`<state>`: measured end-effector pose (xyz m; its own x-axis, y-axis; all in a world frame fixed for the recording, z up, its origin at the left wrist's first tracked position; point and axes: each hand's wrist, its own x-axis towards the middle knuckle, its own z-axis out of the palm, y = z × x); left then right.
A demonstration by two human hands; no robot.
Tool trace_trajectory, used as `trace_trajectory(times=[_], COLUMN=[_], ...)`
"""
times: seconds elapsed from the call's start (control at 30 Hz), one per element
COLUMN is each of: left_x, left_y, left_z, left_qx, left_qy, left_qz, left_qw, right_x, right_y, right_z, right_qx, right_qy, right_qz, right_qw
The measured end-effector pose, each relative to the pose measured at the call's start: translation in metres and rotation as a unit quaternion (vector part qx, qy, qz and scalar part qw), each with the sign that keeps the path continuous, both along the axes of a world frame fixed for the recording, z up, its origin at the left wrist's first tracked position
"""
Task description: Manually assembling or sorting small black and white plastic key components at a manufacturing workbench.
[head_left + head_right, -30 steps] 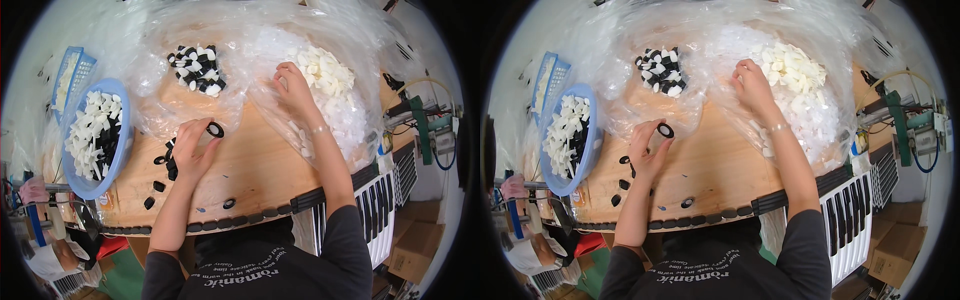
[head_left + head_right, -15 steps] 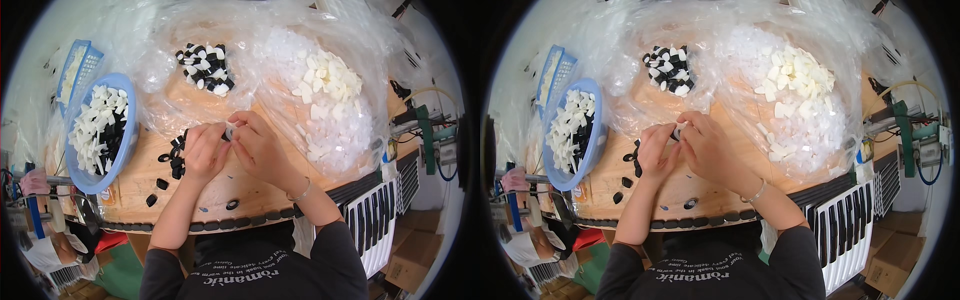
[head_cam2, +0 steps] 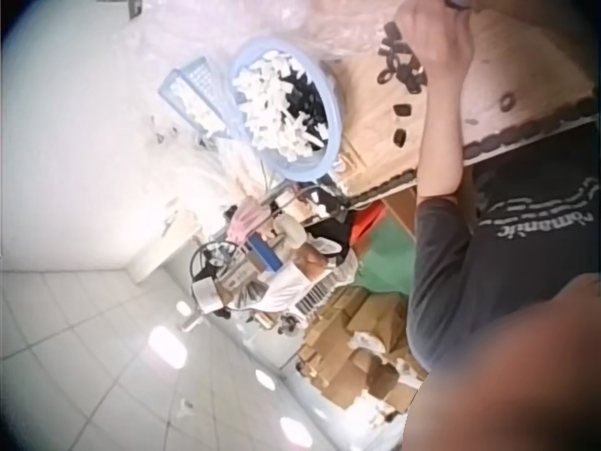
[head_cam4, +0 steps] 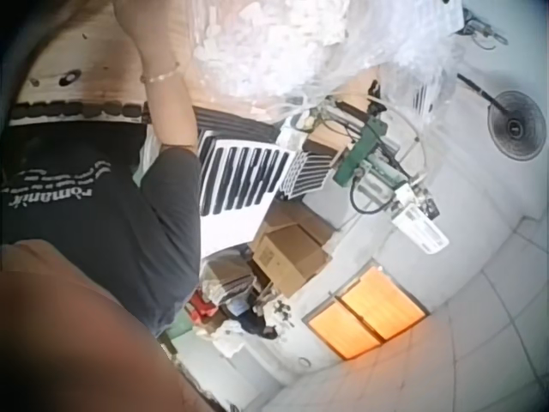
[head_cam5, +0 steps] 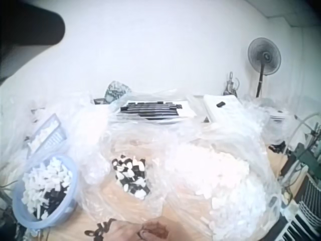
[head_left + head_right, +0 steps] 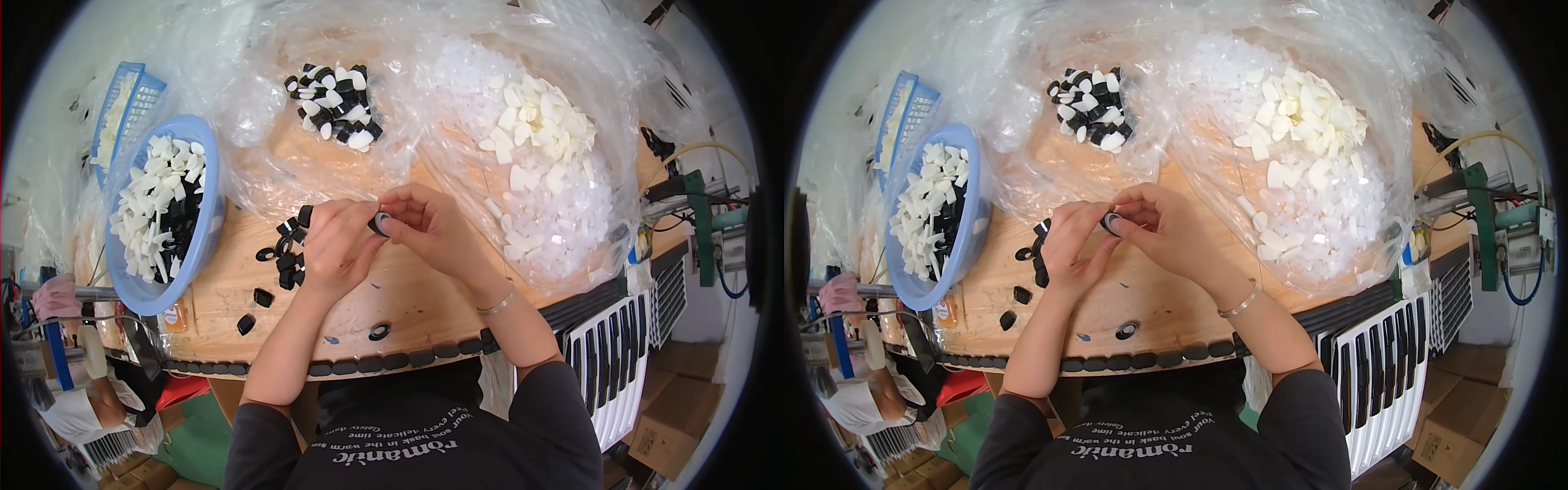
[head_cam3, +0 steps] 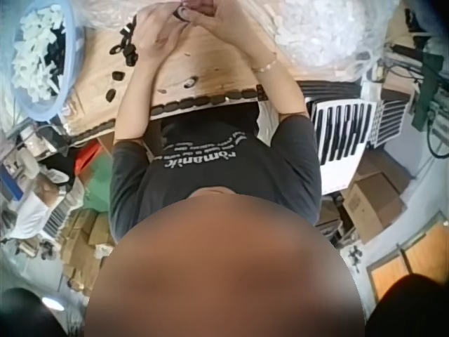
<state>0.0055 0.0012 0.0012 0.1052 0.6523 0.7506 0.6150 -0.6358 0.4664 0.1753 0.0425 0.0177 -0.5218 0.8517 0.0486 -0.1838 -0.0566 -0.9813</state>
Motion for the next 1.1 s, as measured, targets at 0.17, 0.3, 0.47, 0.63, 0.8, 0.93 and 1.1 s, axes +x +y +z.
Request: trace_trajectory(times=[0.17,0.3,0.47,0.63,0.8,0.93,1.1], left_x=[0.005,0.009,0.006,0.002,0.001,-0.012,-0.012], left_y=[-0.002,-0.002,0.001,0.004,0.0,-0.002,-0.003], left_z=[0.001,-0.003,-0.006,-0.003,-0.002,-0.011,0.003], left_qx=[0.004,0.02,-0.056,-0.025,-0.164,-0.348,-0.251], left_qy=[-0.011,0.008,0.002,0.014,-0.168,-0.3,-0.168], left_qz=[-0.023,-0.051,-0.032,0.004,0.006,-0.098,-0.031], left_qw=[1.0,0.998,0.998,1.0,0.972,0.883,0.953], right_x=[0.002,0.011,0.007,-0.001,0.003,0.009,0.011], right_y=[0.003,0.009,0.011,-0.001,0.005,0.007,0.006], right_z=[0.001,-0.008,-0.015,-0.01,-0.014,-0.008,-0.001], right_qx=[-0.095,-0.119,-0.136,-0.004,0.011,-0.007,-0.017], right_qy=[-0.012,-0.029,-0.004,-0.064,0.037,0.034,-0.011], right_qz=[0.035,0.07,0.051,-0.015,-0.069,-0.028,-0.013], right_qw=[0.995,0.99,0.989,0.998,0.997,0.999,1.0])
